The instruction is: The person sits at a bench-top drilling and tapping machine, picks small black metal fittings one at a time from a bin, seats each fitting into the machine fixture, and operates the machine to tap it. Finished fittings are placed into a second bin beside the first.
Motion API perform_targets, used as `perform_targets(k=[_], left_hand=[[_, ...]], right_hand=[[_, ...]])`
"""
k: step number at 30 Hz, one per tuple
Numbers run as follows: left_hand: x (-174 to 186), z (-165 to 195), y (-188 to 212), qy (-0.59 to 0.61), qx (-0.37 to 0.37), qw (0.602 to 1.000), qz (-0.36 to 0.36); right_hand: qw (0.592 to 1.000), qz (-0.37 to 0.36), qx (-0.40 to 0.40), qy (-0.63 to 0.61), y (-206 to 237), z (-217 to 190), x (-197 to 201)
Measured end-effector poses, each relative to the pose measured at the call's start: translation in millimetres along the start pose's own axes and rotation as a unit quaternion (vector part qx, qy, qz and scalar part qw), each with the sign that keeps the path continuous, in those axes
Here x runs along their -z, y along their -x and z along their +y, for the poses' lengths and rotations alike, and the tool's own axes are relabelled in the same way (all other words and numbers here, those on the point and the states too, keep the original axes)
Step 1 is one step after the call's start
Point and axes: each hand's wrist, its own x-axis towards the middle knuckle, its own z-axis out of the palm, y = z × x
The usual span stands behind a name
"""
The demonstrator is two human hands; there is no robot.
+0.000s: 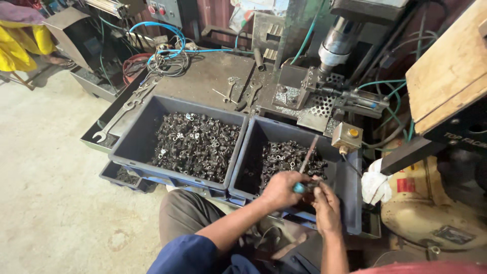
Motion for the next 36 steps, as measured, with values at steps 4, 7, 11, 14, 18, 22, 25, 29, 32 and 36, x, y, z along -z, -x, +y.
perform_targets(k=[4, 7, 11, 14, 18, 22, 25, 29, 32, 36], left_hand=[[-15.1, 6.0, 2.8, -0.043, -0.04, 0.998, -0.023], [-11.4, 1.8, 6.5, -0.085, -0.079, 0.992, -0.055], [0.1, -5.1, 9.3, -0.106, -0.097, 0.987, -0.076], [18.9, -14.2, 10.6, -0.113, -0.091, 0.989, -0.036], [60.0, -35.0, 18.1, -0.196, -0.023, 0.977, -0.081], [86.7, -51.3, 34.6, -0.216, 0.003, 0.974, -0.074], [83.3, -53.1, 40.6, -0.225, 0.001, 0.972, -0.063], [78.2, -48.8, 42.3, -0.234, 0.048, 0.968, -0.072], [82.5, -46.3, 43.1, -0.212, 0.047, 0.975, -0.044], [86.4, -46.6, 43.1, -0.231, 0.06, 0.97, -0.041]], right_hand=[[0.997, -0.005, -0.004, -0.081, -2.9, 6.4, 11.5], [0.997, -0.001, 0.012, -0.075, -5.1, 15.0, 14.9], [0.996, 0.011, 0.051, -0.077, -4.9, 18.4, 16.2], [0.997, 0.047, 0.006, -0.053, -1.8, 11.0, 14.0], [0.999, 0.041, 0.025, -0.006, 2.2, -0.9, 1.9], [0.995, 0.016, 0.024, 0.094, 0.1, -5.2, -18.1], [0.996, -0.022, 0.022, 0.085, -10.9, -10.2, -33.4], [0.995, -0.077, 0.052, 0.04, -47.1, -32.8, -50.8], [0.996, -0.046, 0.068, -0.02, -65.1, -52.7, -53.5], [0.993, 0.025, 0.11, -0.012, -56.3, -60.8, -26.9]])
